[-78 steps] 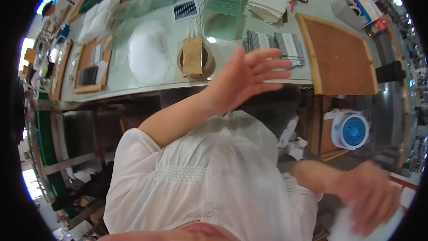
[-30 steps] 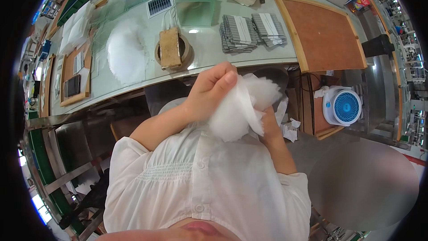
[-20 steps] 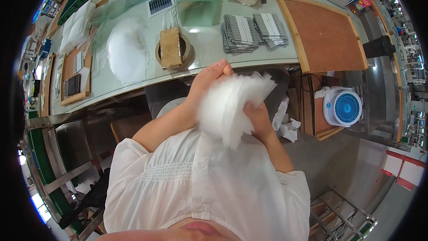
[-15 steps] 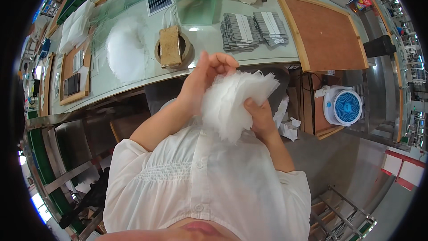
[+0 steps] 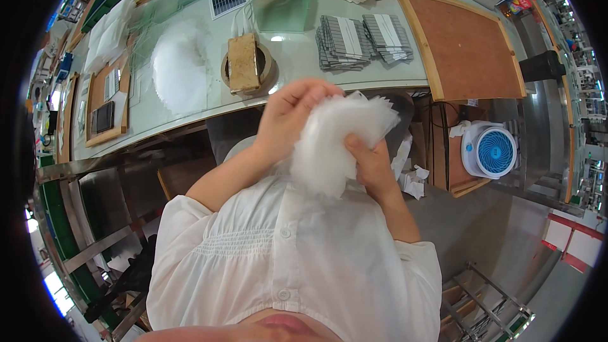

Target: The person unwraps a bundle of glass panels by cutting the paper wrapping with a blade, places the panels on the workbench, and sets down a wooden board. The person then separates a stack of foam sheets by hand and places a sheet onto a metal block.

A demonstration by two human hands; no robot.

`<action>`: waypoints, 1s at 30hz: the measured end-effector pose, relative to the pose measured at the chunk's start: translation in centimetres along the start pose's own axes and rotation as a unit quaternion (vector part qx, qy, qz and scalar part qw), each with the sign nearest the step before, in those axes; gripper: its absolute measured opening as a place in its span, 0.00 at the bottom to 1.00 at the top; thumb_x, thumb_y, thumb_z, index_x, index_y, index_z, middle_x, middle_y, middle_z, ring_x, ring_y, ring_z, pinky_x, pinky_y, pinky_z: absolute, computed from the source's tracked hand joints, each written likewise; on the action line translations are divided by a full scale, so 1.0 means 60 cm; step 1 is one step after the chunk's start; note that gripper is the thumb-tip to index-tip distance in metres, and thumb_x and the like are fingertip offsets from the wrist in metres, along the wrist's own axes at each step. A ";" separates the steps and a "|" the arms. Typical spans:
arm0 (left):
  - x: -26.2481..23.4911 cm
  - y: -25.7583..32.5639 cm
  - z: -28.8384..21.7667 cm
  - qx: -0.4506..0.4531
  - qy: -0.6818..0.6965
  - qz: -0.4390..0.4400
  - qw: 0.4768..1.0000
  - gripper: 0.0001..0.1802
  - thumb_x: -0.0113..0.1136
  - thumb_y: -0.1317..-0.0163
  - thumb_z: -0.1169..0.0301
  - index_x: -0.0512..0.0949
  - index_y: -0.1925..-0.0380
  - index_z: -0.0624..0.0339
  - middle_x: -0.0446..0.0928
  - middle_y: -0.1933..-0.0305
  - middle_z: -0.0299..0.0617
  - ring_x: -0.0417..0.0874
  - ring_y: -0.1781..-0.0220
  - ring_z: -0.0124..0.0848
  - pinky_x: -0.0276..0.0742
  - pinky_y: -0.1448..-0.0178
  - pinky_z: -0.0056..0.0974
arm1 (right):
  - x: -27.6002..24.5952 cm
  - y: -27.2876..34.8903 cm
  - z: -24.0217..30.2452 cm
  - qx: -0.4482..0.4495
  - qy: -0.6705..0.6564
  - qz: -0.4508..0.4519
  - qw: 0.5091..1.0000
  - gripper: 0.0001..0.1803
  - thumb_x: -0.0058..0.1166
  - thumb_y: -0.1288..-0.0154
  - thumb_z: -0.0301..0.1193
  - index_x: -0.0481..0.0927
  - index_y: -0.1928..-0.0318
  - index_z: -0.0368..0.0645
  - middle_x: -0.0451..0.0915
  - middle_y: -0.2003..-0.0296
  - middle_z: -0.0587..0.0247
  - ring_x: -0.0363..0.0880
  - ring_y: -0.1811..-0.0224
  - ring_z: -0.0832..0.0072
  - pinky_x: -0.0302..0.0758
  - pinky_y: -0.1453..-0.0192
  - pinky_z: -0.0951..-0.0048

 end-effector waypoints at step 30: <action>-0.043 0.013 -0.066 0.053 -0.129 0.057 0.989 0.12 0.56 0.38 0.72 0.73 0.54 0.62 0.75 0.61 0.38 0.74 0.60 0.25 0.73 0.57 0.31 | -0.036 -0.011 0.023 -0.079 0.057 -0.038 0.994 0.28 0.56 0.35 0.34 0.64 0.39 0.34 0.73 0.46 0.56 0.73 0.44 0.68 0.71 0.41 0.67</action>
Point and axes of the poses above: each hand's wrist, its own y-axis away from the middle knuckle, its own x-axis out of the palm, z = x × y, the point moved 4 cm from there along -y, towards the middle knuckle
